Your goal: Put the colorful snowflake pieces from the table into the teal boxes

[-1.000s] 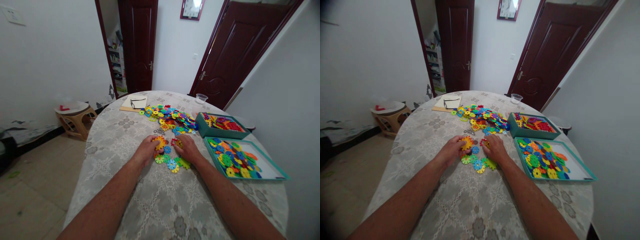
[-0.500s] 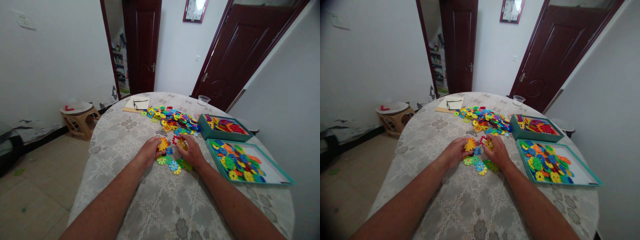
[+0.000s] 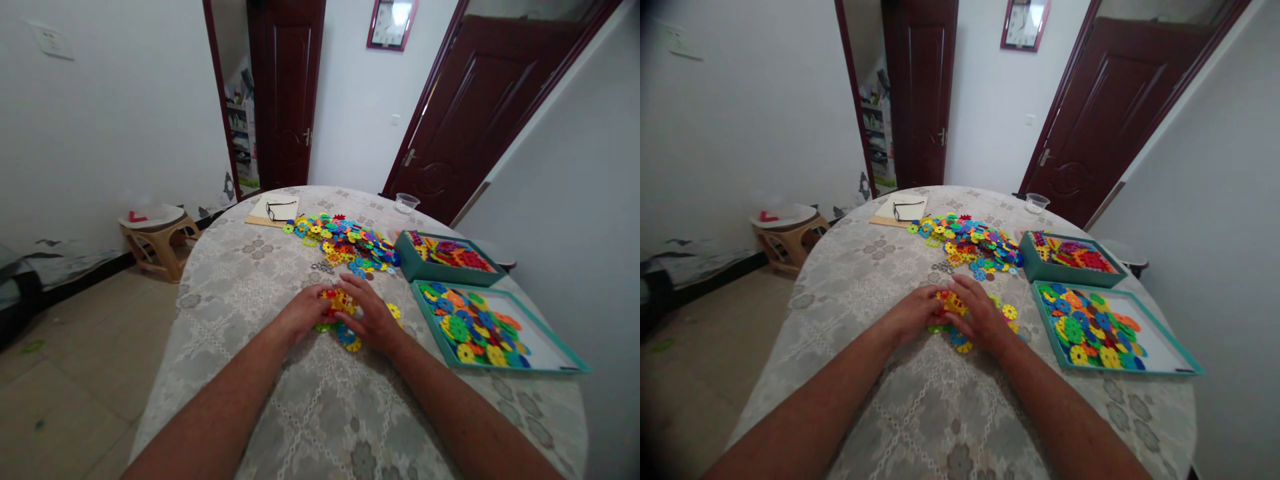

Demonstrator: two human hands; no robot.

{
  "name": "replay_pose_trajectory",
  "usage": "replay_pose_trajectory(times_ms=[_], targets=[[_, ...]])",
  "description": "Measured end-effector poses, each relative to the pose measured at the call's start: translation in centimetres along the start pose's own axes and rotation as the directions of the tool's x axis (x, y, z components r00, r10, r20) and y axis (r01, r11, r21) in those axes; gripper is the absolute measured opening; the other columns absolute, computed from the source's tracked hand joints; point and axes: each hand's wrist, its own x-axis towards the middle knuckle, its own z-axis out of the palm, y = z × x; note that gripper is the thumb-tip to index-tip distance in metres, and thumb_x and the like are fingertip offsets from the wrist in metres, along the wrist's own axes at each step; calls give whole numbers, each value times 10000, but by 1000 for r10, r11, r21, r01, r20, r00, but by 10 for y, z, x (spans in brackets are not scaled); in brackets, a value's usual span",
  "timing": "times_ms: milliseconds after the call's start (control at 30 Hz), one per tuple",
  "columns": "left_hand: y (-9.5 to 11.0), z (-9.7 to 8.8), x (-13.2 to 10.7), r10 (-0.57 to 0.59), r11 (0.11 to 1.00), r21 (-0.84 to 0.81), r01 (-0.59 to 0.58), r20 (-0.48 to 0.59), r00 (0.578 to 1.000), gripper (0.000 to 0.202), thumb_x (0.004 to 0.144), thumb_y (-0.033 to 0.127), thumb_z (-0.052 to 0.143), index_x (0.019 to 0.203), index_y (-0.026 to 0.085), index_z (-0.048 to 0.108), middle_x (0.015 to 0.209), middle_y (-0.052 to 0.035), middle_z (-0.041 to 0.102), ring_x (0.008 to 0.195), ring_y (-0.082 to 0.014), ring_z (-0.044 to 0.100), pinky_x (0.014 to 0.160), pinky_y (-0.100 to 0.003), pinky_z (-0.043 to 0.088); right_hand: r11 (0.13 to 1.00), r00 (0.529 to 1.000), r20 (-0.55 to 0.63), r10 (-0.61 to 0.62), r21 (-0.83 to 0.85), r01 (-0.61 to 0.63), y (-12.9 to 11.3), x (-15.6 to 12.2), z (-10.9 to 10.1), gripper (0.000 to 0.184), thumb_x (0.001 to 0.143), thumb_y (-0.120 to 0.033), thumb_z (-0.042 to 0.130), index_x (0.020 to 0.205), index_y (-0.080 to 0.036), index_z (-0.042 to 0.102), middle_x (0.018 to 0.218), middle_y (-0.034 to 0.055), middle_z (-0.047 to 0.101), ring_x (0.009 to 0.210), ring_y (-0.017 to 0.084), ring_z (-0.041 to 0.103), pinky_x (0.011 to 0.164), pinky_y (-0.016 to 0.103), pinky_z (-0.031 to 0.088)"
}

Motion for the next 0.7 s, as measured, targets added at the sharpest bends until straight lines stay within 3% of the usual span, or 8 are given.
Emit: replay_pose_trajectory(times_ms=[167, 367, 500, 700], targets=[[4, 0, -4, -6, 998, -65, 13, 103, 995, 272, 767, 199, 702, 1035, 165, 731, 1115, -130, 746, 1033, -233, 714, 838, -316, 606, 999, 995, 97, -26, 50, 22, -1, 1, 7, 749, 952, -218, 685, 1612, -351, 356, 1550, 116, 514, 1413, 289, 524, 1136, 493, 495], [8, 4, -4, 0, 1000, 26, -4, 132, 991, 292, 775, 239, 750, 1061, 180, 743, 1187, -142, 755, 1121, -263, 710, 873, -316, 588, 994, 993, 59, -101, 47, 98, 3, 4, 15, 580, 1015, -269, 619, 1558, -275, 417, 1429, 142, 600, 1324, 263, 566, 1105, 473, 501], [8, 6, -6, -20, 1000, 27, 17, 146, 989, 356, 751, 259, 784, 1098, 194, 738, 1201, -138, 748, 1131, -270, 709, 903, -342, 588, 998, 997, 61, -45, -32, 47, -1, 6, 13, 540, 1014, -300, 598, 1528, -258, 437, 1355, 141, 628, 1249, 273, 576, 1068, 478, 505], [5, 12, -3, 1, 979, 201, -25, 120, 993, 432, 721, 223, 769, 1150, 187, 732, 1148, -122, 765, 1056, -280, 720, 823, -329, 582, 996, 996, 81, -29, -87, 36, 1, 4, 15, 716, 916, -370, 687, 1547, -207, 391, 1350, 161, 595, 1221, 309, 541, 1060, 506, 480]])
